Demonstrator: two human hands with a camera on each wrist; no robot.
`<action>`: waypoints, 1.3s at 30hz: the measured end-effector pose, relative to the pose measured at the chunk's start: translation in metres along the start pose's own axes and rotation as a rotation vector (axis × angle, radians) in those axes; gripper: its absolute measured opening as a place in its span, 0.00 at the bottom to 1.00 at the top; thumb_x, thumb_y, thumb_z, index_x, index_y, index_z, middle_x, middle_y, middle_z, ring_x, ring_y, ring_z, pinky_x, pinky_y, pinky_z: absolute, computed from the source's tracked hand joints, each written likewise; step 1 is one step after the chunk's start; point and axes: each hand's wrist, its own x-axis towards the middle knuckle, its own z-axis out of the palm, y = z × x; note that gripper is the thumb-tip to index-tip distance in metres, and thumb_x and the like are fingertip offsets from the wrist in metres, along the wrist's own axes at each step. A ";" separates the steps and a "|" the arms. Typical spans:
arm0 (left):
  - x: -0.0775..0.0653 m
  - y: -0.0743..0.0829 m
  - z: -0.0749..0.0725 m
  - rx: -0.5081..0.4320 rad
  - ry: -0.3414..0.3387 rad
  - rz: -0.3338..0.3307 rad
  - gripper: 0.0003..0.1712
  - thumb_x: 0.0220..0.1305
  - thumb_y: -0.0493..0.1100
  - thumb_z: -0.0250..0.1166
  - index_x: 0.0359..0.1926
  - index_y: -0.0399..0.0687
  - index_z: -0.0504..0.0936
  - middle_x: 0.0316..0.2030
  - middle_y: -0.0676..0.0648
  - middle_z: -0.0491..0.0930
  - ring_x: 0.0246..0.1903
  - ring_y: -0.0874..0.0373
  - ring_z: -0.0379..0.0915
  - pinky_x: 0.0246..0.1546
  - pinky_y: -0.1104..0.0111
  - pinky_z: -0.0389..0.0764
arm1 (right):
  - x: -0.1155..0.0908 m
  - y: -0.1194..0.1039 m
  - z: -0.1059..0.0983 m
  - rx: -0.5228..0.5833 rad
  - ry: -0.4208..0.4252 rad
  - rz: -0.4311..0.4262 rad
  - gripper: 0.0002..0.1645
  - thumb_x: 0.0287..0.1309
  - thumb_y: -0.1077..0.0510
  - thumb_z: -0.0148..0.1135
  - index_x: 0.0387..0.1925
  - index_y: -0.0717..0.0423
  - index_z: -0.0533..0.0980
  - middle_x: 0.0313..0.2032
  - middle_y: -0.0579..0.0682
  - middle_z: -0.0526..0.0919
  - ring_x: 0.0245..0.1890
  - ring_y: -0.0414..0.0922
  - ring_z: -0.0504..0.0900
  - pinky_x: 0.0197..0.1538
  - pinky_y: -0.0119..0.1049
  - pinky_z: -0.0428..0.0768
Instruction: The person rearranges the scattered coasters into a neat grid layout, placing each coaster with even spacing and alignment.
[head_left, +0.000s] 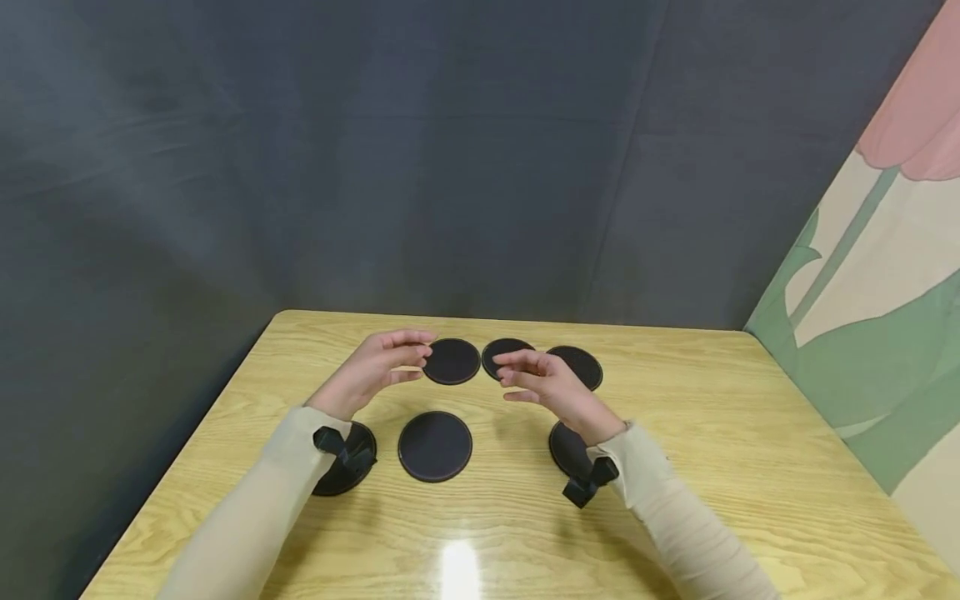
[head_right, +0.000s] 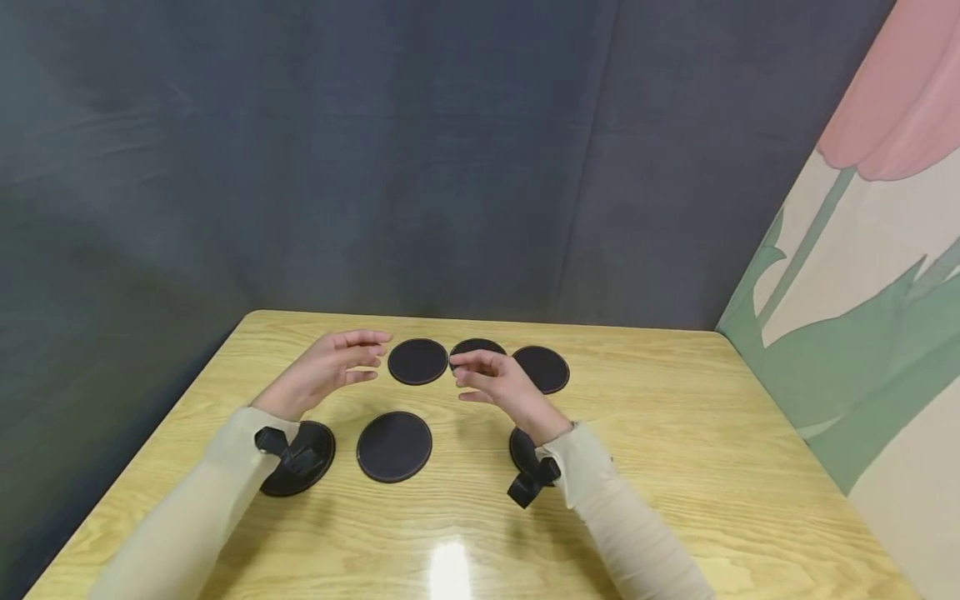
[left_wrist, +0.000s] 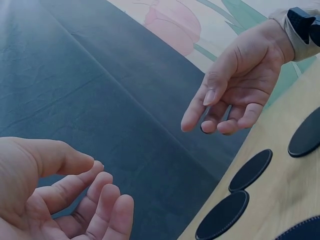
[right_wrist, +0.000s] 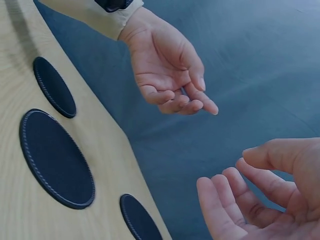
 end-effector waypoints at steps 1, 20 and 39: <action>-0.002 -0.001 -0.001 0.005 0.002 -0.002 0.23 0.69 0.37 0.58 0.63 0.36 0.71 0.48 0.55 0.77 0.45 0.61 0.73 0.50 0.65 0.79 | 0.001 0.002 0.002 0.000 -0.007 0.004 0.24 0.67 0.63 0.55 0.61 0.68 0.68 0.52 0.57 0.75 0.46 0.41 0.80 0.52 0.41 0.82; -0.032 -0.035 -0.020 0.061 0.010 -0.077 0.23 0.68 0.38 0.59 0.62 0.34 0.72 0.44 0.55 0.79 0.41 0.60 0.75 0.47 0.66 0.80 | 0.010 0.035 0.030 0.004 -0.102 0.094 0.25 0.65 0.66 0.56 0.61 0.73 0.66 0.48 0.61 0.75 0.45 0.46 0.79 0.58 0.58 0.75; -0.044 -0.063 -0.011 0.193 -0.010 -0.197 0.26 0.70 0.38 0.53 0.65 0.29 0.66 0.55 0.32 0.70 0.53 0.44 0.71 0.50 0.57 0.81 | 0.014 0.054 0.041 -0.116 -0.125 0.176 0.21 0.67 0.66 0.52 0.58 0.74 0.68 0.40 0.56 0.74 0.37 0.44 0.79 0.47 0.46 0.84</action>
